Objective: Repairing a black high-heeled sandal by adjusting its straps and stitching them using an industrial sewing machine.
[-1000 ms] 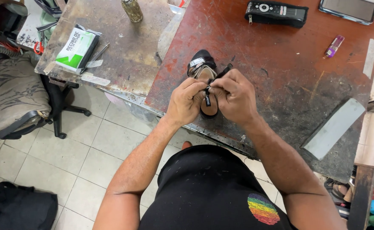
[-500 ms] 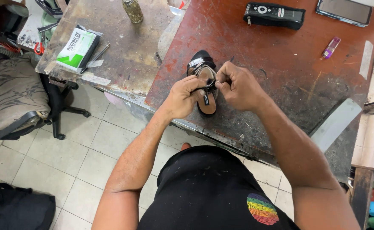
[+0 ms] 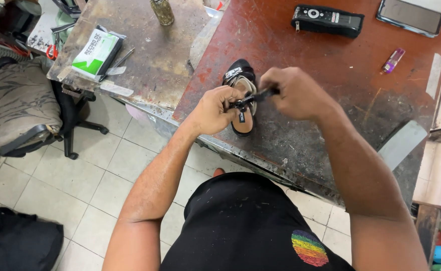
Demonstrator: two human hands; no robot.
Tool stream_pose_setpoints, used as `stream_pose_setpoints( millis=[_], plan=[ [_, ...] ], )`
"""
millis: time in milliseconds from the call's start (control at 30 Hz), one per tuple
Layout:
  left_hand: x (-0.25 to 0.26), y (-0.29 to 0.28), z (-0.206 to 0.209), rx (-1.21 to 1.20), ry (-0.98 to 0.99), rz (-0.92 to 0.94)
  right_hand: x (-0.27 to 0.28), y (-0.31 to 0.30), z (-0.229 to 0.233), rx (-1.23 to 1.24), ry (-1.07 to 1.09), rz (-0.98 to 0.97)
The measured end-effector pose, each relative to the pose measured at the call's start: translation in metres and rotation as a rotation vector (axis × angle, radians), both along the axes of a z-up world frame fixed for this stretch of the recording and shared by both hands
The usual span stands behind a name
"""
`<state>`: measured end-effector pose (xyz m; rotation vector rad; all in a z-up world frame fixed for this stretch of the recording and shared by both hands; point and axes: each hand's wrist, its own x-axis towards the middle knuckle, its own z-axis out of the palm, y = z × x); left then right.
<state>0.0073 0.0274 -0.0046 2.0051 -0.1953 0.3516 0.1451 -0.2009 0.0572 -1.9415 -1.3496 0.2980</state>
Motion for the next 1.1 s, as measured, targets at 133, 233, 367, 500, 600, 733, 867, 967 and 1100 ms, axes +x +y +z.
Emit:
stream_pose_setpoints(
  millis=[133, 233, 367, 500, 600, 733, 867, 967, 1100],
  plan=[
    [-0.023, -0.008, 0.035, -0.074, -0.003, 0.041, -0.002, 0.0, 0.022, 0.087, 0.022, 0.006],
    [-0.03, -0.002, 0.027, -0.183, -0.039, 0.1, -0.021, 0.001, 0.038, 0.079, 0.083, 0.066],
    [-0.033, -0.005, 0.058, 0.434, -0.087, 0.109, -0.059, 0.007, 0.059, -0.35, -0.168, 0.043],
    [0.007, -0.003, 0.056, 1.085, 0.103, 0.075, -0.072, 0.005, 0.014, -0.442, -0.571, -0.065],
    [0.018, -0.001, 0.043, 1.274, 0.088, 0.036, -0.058, -0.012, 0.02, -0.403, -0.664, -0.031],
    [0.002, -0.028, 0.059, 1.195, 0.297, 0.003, -0.028, -0.038, 0.019, -0.279, -0.764, -0.087],
    [-0.012, -0.051, 0.046, 1.165, 0.274, 0.164, -0.035, -0.047, 0.031, -0.429, -0.586, 0.038],
    [-0.024, -0.047, 0.047, 1.075, 0.316, 0.135, -0.043, -0.053, 0.025, -0.409, -0.671, 0.054],
    [-0.041, -0.025, 0.093, 0.865, 0.411, -0.109, -0.037, -0.063, 0.021, -0.303, -0.684, 0.062]
  ],
)
